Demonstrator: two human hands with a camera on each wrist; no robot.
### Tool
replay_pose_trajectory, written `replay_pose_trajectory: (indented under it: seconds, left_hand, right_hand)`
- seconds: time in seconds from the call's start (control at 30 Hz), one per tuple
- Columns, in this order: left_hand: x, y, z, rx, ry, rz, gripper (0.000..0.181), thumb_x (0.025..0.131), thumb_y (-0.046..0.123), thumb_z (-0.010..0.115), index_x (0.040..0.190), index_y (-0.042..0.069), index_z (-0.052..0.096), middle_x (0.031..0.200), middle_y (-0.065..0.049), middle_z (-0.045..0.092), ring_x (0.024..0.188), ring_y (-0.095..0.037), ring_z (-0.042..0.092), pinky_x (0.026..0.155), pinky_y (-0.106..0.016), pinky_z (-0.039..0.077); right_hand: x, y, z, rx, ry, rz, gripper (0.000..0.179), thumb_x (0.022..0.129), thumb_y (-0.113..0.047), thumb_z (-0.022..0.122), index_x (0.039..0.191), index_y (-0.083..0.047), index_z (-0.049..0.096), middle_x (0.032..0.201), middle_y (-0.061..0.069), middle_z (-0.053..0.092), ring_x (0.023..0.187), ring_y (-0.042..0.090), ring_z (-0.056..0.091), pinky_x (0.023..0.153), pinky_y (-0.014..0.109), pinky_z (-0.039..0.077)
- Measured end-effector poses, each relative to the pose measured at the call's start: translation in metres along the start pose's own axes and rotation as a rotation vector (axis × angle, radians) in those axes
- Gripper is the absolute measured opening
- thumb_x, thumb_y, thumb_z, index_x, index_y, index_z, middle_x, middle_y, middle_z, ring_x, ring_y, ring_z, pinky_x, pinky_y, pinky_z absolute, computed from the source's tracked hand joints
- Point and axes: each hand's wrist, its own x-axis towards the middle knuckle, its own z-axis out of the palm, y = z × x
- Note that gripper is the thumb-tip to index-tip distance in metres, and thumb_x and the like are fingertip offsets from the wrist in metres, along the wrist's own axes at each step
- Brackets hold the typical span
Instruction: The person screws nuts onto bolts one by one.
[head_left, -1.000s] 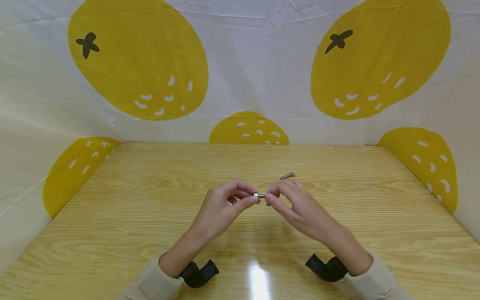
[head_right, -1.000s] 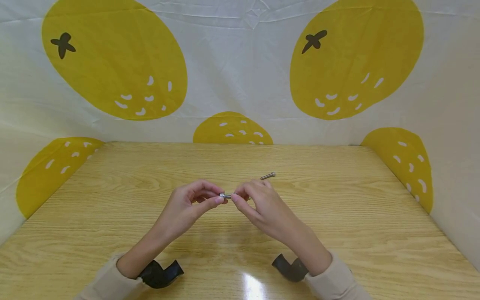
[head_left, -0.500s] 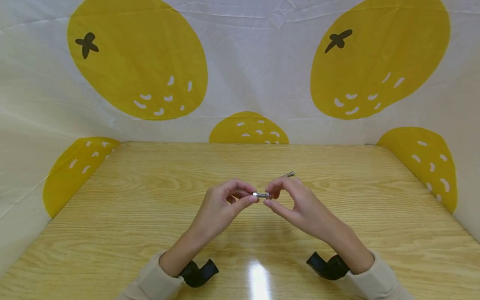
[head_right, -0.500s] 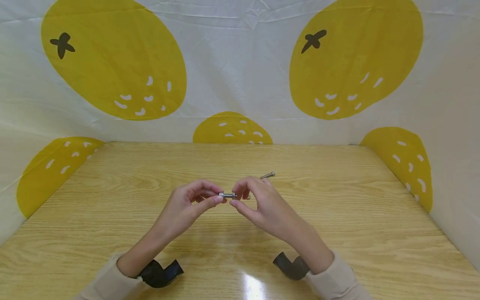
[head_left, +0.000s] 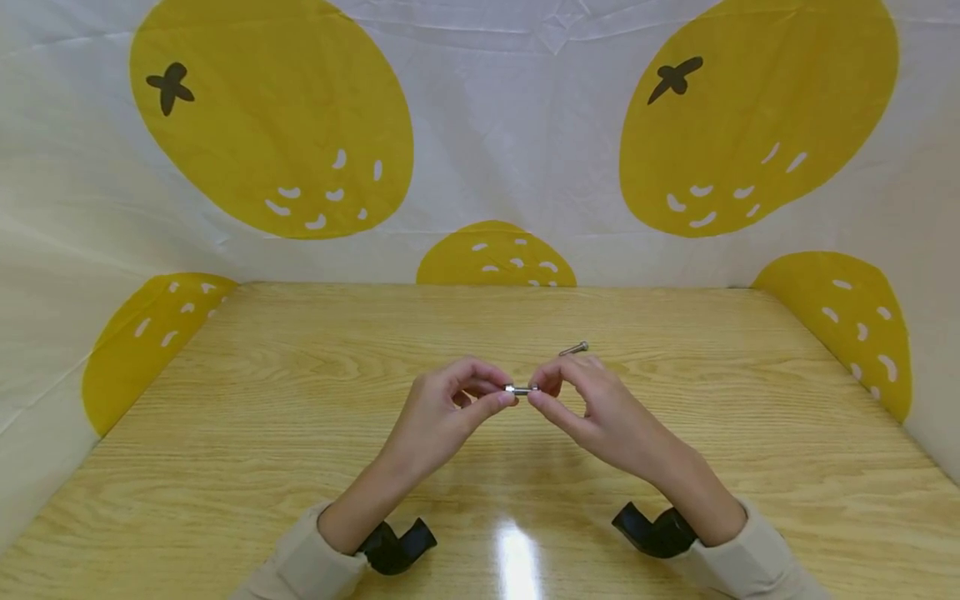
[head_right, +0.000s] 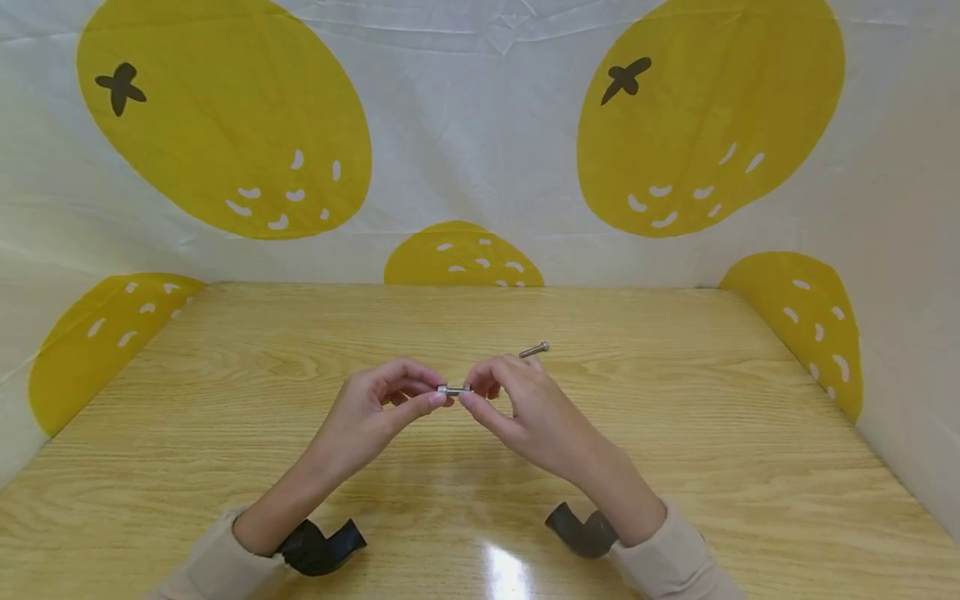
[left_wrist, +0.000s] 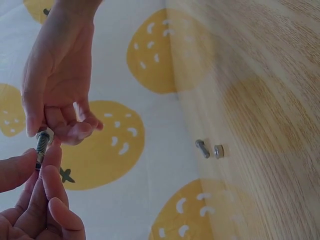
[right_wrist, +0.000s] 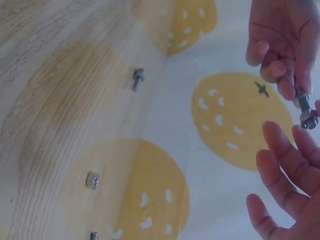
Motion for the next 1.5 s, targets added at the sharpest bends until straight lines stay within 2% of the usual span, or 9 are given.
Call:
replay_pose_trajectory:
  seconds: [0.17,0.47,0.77,0.93,1.03,1.17,1.27,1.4,1.5]
  left_hand:
    - [0.0001,0.0004,0.0002,0.004,0.006,-0.008,0.013,0.085,0.021,0.068,0.095,0.013,0.066,0.084,0.002,0.07,0.073,-0.008,0.061,0.067,-0.025,0.05]
    - [-0.0003,0.0009,0.0002,0.0,0.003,-0.016,0.013,0.085,0.021,0.069,0.095,0.013,0.066,0.084,0.002,0.07,0.073,-0.008,0.062,0.067,-0.025,0.05]
    - [-0.0006,0.0003,0.0009,-0.009,-0.004,-0.009,0.014,0.085,0.023,0.069,0.095,0.013,0.066,0.083,0.002,0.07,0.073,-0.008,0.062,0.067,-0.026,0.05]
    - [-0.0007,0.0005,0.0016,-0.015,-0.007,-0.001,0.014,0.085,0.023,0.069,0.095,0.013,0.066,0.083,0.002,0.07,0.074,-0.014,0.063,0.066,-0.025,0.05]
    - [-0.0007,0.0008,0.0016,-0.019,-0.009,0.001,0.014,0.085,0.023,0.069,0.095,0.013,0.066,0.083,0.002,0.07,0.074,-0.016,0.063,0.066,-0.025,0.049]
    - [-0.0007,0.0011,0.0013,-0.007,-0.007,-0.001,0.014,0.085,0.023,0.068,0.095,0.013,0.066,0.083,0.003,0.07,0.073,-0.011,0.061,0.067,-0.025,0.05]
    - [-0.0007,0.0012,0.0005,0.001,0.0,-0.006,0.014,0.085,0.024,0.068,0.095,0.013,0.066,0.083,0.003,0.07,0.073,-0.008,0.061,0.067,-0.025,0.05]
    - [-0.0008,0.0015,-0.0006,-0.003,0.002,-0.014,0.015,0.085,0.024,0.068,0.095,0.013,0.066,0.083,0.002,0.07,0.073,-0.011,0.063,0.066,-0.024,0.049]
    - [-0.0007,0.0015,-0.001,-0.008,0.0,-0.017,0.015,0.085,0.024,0.068,0.095,0.013,0.066,0.084,0.001,0.071,0.075,-0.015,0.064,0.066,-0.024,0.049]
  right_hand:
    - [-0.0004,0.0005,-0.0013,0.002,0.001,-0.022,0.029,0.085,-0.022,0.069,0.109,-0.014,0.055,0.094,-0.011,0.057,0.088,0.007,0.049,0.075,0.029,0.043]
    - [0.0004,0.0025,0.0011,-0.016,0.035,-0.11,0.018,0.084,-0.013,0.069,0.097,-0.016,0.058,0.089,-0.012,0.057,0.085,0.005,0.049,0.077,0.027,0.043]
    - [0.0002,0.0046,0.0033,-0.002,0.023,-0.084,0.002,0.09,-0.019,0.061,0.088,-0.02,0.06,0.081,-0.016,0.057,0.085,0.005,0.047,0.076,0.029,0.04]
    - [0.0013,0.0075,0.0064,-0.003,0.027,-0.101,0.021,0.097,-0.019,0.05,0.079,-0.019,0.061,0.076,-0.013,0.06,0.08,0.005,0.049,0.08,0.034,0.039]
    - [0.0009,0.0065,0.0049,0.0,0.006,-0.054,0.021,0.098,-0.022,0.048,0.084,-0.018,0.063,0.08,-0.012,0.062,0.083,0.006,0.05,0.082,0.036,0.038]
    - [-0.001,0.004,0.0008,0.018,0.003,-0.018,0.014,0.091,-0.023,0.061,0.102,-0.016,0.06,0.091,-0.011,0.06,0.088,0.007,0.05,0.079,0.032,0.043]
    - [-0.0012,0.0041,-0.0002,0.029,0.032,-0.09,0.027,0.084,-0.015,0.069,0.108,-0.012,0.057,0.095,-0.009,0.059,0.088,0.007,0.052,0.076,0.027,0.047]
    - [-0.0004,0.0064,0.0003,0.017,0.066,-0.195,0.024,0.082,-0.006,0.07,0.102,-0.012,0.058,0.096,-0.007,0.059,0.087,0.007,0.052,0.077,0.024,0.047]
    - [-0.0002,0.0079,0.0005,0.007,0.079,-0.219,0.022,0.082,-0.004,0.069,0.099,-0.013,0.059,0.094,-0.008,0.059,0.086,0.007,0.052,0.076,0.024,0.046]
